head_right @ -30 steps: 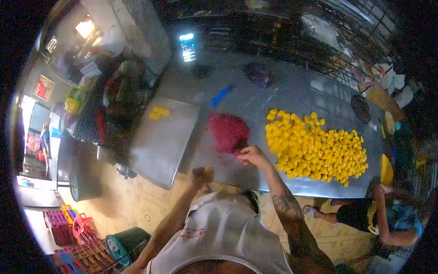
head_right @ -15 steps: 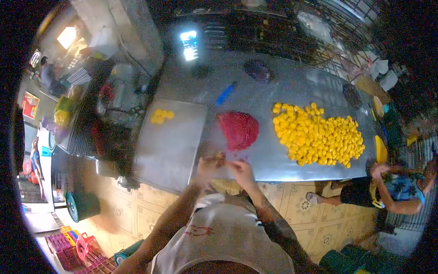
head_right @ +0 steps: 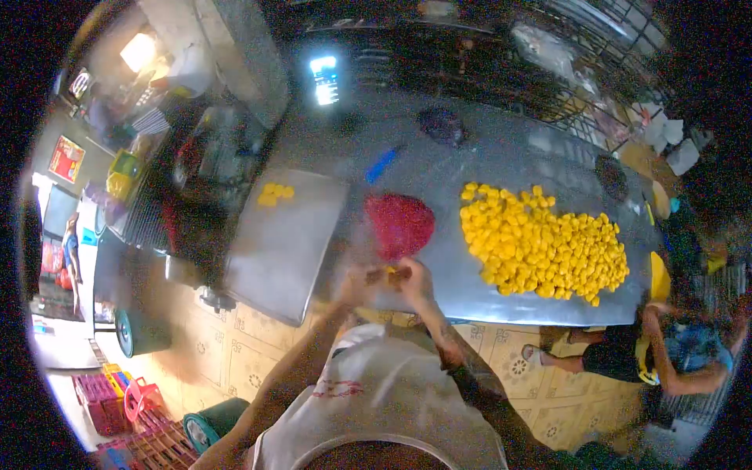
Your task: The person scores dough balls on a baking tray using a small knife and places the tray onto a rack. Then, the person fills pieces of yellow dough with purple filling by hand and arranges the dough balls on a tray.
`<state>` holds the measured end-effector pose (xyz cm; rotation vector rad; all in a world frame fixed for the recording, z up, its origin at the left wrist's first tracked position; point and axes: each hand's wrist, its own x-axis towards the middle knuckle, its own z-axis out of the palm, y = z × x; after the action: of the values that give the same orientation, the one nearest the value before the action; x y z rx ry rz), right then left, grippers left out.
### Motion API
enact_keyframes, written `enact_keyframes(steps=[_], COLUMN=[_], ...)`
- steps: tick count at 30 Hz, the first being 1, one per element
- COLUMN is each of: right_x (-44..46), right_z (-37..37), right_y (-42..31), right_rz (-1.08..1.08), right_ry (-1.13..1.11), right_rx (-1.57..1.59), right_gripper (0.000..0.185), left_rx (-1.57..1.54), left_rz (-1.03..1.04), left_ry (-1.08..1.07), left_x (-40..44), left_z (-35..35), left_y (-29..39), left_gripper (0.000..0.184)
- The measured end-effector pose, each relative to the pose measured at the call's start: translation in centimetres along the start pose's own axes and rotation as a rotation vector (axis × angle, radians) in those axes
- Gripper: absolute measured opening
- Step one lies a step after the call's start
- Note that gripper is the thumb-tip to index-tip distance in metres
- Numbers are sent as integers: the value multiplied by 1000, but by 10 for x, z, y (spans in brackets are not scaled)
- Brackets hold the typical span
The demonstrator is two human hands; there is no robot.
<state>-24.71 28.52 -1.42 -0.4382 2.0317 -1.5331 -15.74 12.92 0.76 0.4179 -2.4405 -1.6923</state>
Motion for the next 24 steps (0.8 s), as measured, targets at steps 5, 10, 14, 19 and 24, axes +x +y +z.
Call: enact_keyframes(steps=[5,10,14,19,24], right_x=[0,2,8,-9,2], right_z=[-40,-69,-75,-79,-50], right_y=[-16,9,8,-25,-26], right_rz=[-459,-115,-89,-182,-532], right_ry=[-56,-469,-346,-399,-247], right_rx=[-254,188,-155,150,-261], right_gripper=[25,34,26,13,16], left_rx=[-451,-638,-495,84,169], left_rz=[-224,-259,-120,46,-26], left_ry=[196,155,168,69,98], left_x=[-3,-21,-27,-23,-16], left_z=[38,63,72,56,48], left_y=[10,-5,25,39,37], left_gripper=[13,11,9,9,18])
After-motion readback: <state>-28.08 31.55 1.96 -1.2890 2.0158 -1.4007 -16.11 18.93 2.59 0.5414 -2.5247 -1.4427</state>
